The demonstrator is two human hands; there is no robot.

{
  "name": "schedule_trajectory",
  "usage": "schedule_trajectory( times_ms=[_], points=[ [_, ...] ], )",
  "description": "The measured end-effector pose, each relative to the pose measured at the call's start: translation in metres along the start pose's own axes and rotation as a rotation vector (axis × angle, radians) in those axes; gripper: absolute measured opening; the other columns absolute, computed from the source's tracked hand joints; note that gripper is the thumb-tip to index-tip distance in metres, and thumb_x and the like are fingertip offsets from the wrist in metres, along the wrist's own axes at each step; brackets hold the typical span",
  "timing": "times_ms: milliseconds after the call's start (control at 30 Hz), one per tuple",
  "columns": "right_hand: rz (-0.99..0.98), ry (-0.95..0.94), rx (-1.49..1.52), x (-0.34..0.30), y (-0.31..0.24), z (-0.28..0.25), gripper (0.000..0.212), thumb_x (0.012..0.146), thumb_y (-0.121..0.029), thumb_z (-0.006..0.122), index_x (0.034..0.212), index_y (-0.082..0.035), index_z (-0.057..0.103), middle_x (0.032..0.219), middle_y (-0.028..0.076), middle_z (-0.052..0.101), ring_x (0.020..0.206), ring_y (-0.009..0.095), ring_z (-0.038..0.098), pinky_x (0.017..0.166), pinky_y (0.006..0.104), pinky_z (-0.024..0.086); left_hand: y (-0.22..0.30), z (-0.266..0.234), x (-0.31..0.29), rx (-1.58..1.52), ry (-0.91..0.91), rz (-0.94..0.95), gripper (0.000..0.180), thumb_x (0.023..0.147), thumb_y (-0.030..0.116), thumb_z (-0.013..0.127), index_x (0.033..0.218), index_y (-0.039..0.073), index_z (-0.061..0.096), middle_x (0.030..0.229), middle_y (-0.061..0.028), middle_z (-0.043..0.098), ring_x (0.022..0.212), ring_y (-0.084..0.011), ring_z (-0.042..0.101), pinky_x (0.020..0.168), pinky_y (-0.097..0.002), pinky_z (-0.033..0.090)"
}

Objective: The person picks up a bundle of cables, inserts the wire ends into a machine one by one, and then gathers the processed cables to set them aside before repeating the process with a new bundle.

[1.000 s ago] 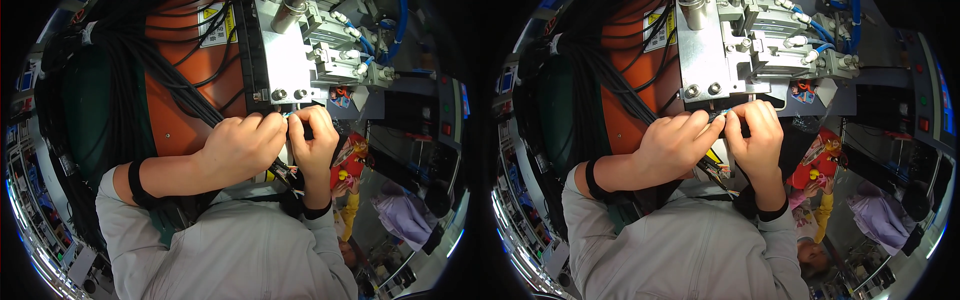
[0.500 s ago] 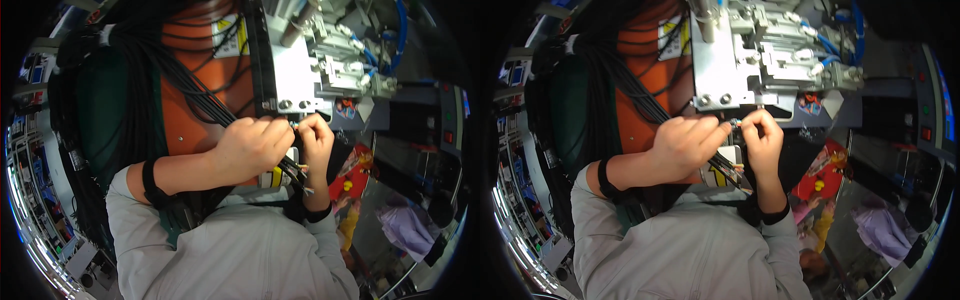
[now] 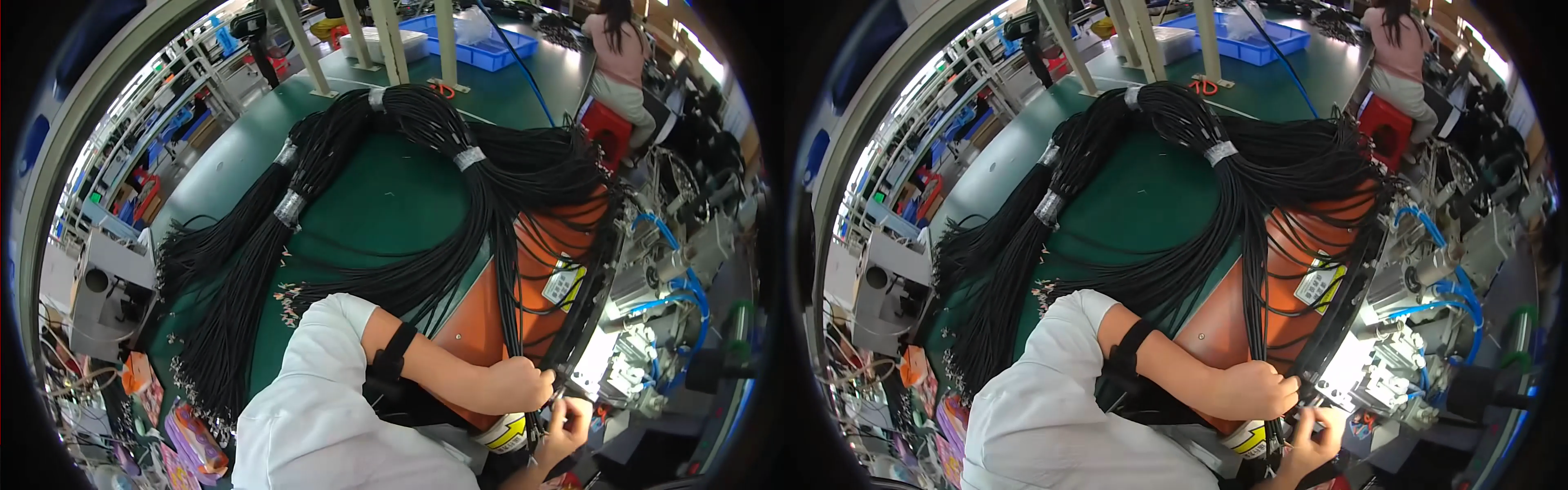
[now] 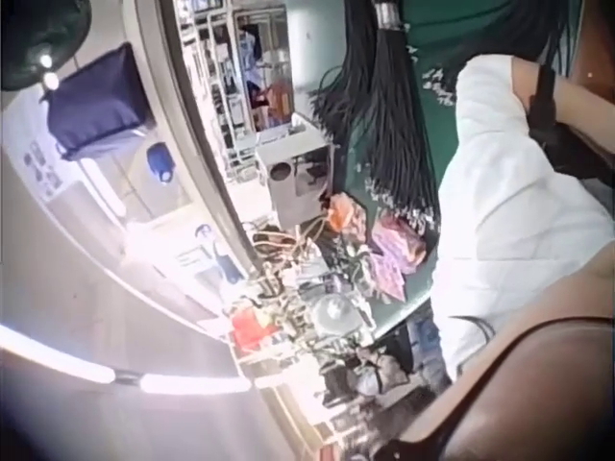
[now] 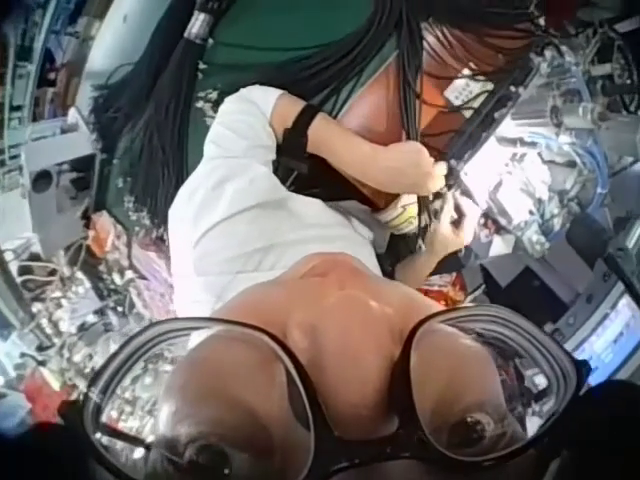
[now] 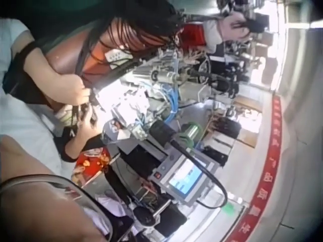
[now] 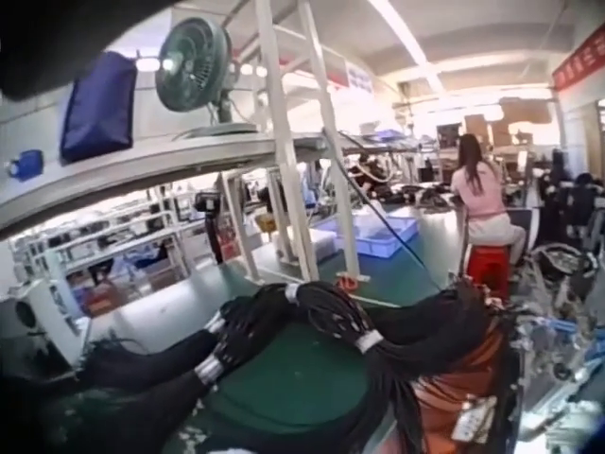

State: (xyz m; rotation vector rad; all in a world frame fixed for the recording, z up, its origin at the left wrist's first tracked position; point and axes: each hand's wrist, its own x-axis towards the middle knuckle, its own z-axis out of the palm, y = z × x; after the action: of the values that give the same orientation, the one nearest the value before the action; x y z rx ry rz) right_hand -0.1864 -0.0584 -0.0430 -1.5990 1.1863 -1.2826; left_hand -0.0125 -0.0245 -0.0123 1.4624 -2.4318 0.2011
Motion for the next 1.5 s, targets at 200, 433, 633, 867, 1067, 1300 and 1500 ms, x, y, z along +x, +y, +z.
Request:
schedule_trajectory(
  times_ms=[200,433,633,867,1067,1300,1500],
  points=[
    [-0.446,-0.375,-0.134,0.011,-0.029,0.012,0.019,0.069,-0.004,0.070,0.084,0.003,0.059,0.082,0.012,0.058,0.075,0.024,0.056,0.070,0.0318,0.043,-0.015,-0.003,0.008,-0.166,0.141,-0.001,0.008,0.071,0.014,0.058,0.073,0.008,0.053,0.070,-0.0017,0.050,0.059,-0.0128,0.056,0.051,-0.0246,0.042],
    [-0.399,-0.306,-0.182,0.008,-0.040,0.020,0.018,0.069,-0.006,0.067,0.084,0.003,0.060,0.080,0.013,0.059,0.074,0.024,0.056,0.069,0.0320,0.043,-0.023,-0.014,0.008,-0.130,0.138,0.002,0.009,0.071,0.014,0.059,0.074,0.008,0.053,0.070,-0.0011,0.051,0.062,-0.0138,0.057,0.054,-0.0255,0.043],
    [-0.430,-0.216,-0.236,-0.007,-0.022,0.000,0.013,0.075,-0.008,0.065,0.080,0.003,0.059,0.076,0.012,0.056,0.070,0.023,0.054,0.066,0.0321,0.042,-0.017,-0.013,0.012,-0.131,0.069,0.117,0.007,0.071,0.014,0.059,0.071,0.009,0.054,0.070,-0.0011,0.051,0.062,-0.0147,0.057,0.055,-0.0269,0.043],
    [-0.435,-0.049,-0.236,-0.027,-0.023,-0.023,0.013,0.078,-0.005,0.069,0.074,-0.001,0.057,0.070,0.009,0.053,0.067,0.022,0.051,0.063,0.0325,0.041,-0.027,-0.033,0.012,-0.504,0.540,0.346,0.015,0.074,0.011,0.061,0.086,0.004,0.060,0.088,-0.0051,0.059,0.067,-0.0179,0.059,0.059,-0.0298,0.048],
    [-0.213,-0.171,0.061,0.004,-0.039,-0.003,0.015,0.070,0.010,0.067,0.079,0.001,0.059,0.077,0.011,0.061,0.074,0.021,0.058,0.067,0.0311,0.046,-0.036,-0.018,0.010,-0.520,0.252,0.323,0.025,0.074,0.014,0.067,0.095,0.000,0.062,0.084,-0.0080,0.060,0.062,-0.0182,0.059,0.048,-0.0279,0.046],
    [-0.139,0.132,0.483,0.003,-0.033,0.014,0.020,0.067,0.006,0.075,0.084,0.002,0.066,0.082,0.011,0.065,0.074,0.020,0.061,0.068,0.0284,0.047,-0.023,-0.009,0.018,-0.450,0.374,0.233,0.022,0.072,0.013,0.069,0.088,-0.002,0.063,0.072,-0.0068,0.059,0.058,-0.0183,0.060,0.046,-0.0274,0.045],
    [-0.234,-0.055,0.268,0.012,-0.026,0.000,0.017,0.069,0.010,0.072,0.082,0.002,0.064,0.084,0.011,0.065,0.076,0.018,0.061,0.067,0.0268,0.048,-0.017,-0.005,0.015,-0.481,0.406,0.184,0.015,0.073,0.008,0.069,0.084,-0.001,0.063,0.069,-0.0055,0.057,0.053,-0.0174,0.057,0.041,-0.0274,0.041]
  ],
)
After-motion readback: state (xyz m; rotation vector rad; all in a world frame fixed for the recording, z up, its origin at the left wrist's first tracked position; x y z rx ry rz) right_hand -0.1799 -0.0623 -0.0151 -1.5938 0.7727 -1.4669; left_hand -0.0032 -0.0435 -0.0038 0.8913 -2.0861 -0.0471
